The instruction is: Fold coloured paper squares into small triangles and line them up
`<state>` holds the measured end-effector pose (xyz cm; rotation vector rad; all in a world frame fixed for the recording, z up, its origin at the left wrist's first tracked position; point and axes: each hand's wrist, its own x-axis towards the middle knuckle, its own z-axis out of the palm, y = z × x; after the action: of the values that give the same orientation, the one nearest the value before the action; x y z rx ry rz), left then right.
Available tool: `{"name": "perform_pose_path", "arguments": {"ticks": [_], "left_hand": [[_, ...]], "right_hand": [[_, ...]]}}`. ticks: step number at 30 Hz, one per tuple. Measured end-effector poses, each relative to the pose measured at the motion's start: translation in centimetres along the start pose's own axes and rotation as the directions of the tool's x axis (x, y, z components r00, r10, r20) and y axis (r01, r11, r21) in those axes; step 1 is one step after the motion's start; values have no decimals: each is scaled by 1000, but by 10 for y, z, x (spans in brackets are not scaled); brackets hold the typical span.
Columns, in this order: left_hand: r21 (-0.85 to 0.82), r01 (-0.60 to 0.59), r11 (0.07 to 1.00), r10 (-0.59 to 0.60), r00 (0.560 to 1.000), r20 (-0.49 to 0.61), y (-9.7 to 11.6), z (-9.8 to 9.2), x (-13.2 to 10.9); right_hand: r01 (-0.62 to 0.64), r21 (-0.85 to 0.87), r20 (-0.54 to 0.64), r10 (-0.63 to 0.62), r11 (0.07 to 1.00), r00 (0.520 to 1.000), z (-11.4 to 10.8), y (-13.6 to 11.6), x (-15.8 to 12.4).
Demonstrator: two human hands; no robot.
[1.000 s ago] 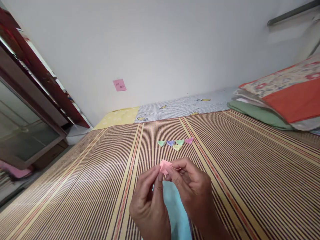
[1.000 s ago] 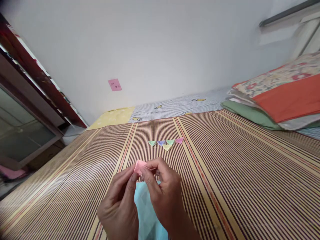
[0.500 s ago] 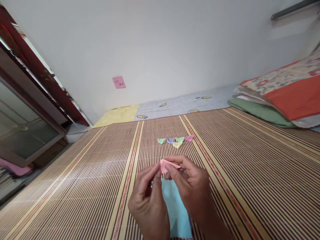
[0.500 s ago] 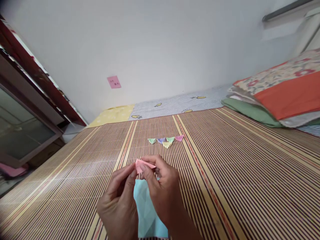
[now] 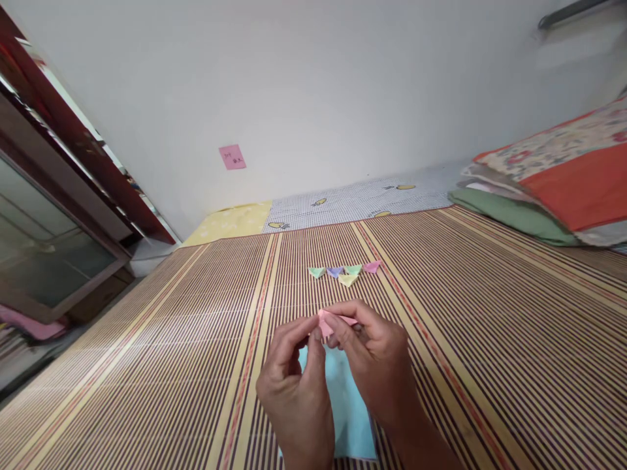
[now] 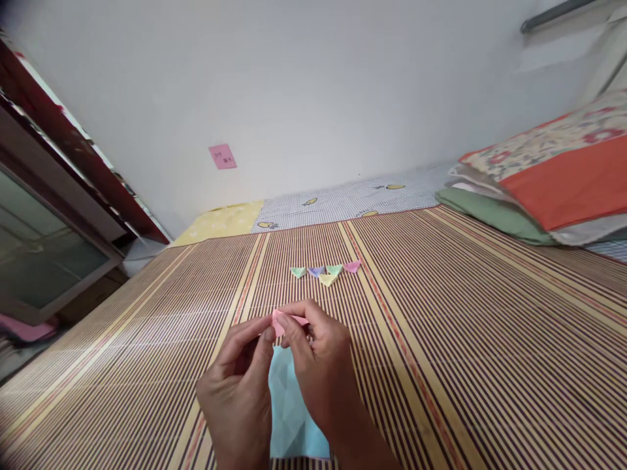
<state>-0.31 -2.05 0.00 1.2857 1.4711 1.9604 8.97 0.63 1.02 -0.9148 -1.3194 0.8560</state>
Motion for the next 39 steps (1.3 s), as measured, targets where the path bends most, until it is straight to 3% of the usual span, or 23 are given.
{"name": "perform_pose_path", "arguments": {"ticks": [7, 11, 14, 17, 21, 26, 30, 34, 39], "left_hand": [[-44, 12, 999, -14, 999, -43, 0, 1, -1], [-108, 148, 983, -148, 989, 9, -1, -1, 2], [-158, 217, 963, -216, 976, 20, -2, -2, 5], [-193, 288, 938, -266, 955, 130, -3, -2, 7], [-155, 374, 914, -308, 892, 331, -7, -5, 9], [-165, 364, 917, -313, 911, 268, -9, -7, 9], [-226, 407, 885, -357, 905, 233, -9, -9, 12], [-306, 448, 840, -403, 893, 199, -10, -11, 15], [-311, 431, 847, -385, 901, 202, -11, -12, 16]], "right_hand": [[-60, 55, 13, 59, 997, 998, -1, 4, 3], [-156, 146, 109, 141, 977, 984, -6, 6, 9], [-158, 169, 146, 134, 973, 980, -7, 5, 11], [-148, 179, 122, 127, 973, 984, -7, 3, 9], [-144, 184, 97, 128, 972, 987, -3, 2, 5], [-105, 182, 109, 86, 978, 990, -3, 5, 7], [-169, 169, 228, 129, 971, 965, -17, 8, 14], [-157, 48, 346, 131, 986, 929, -29, 7, 17], [-95, -21, 336, 96, 995, 937, -22, 0, 14]]}}
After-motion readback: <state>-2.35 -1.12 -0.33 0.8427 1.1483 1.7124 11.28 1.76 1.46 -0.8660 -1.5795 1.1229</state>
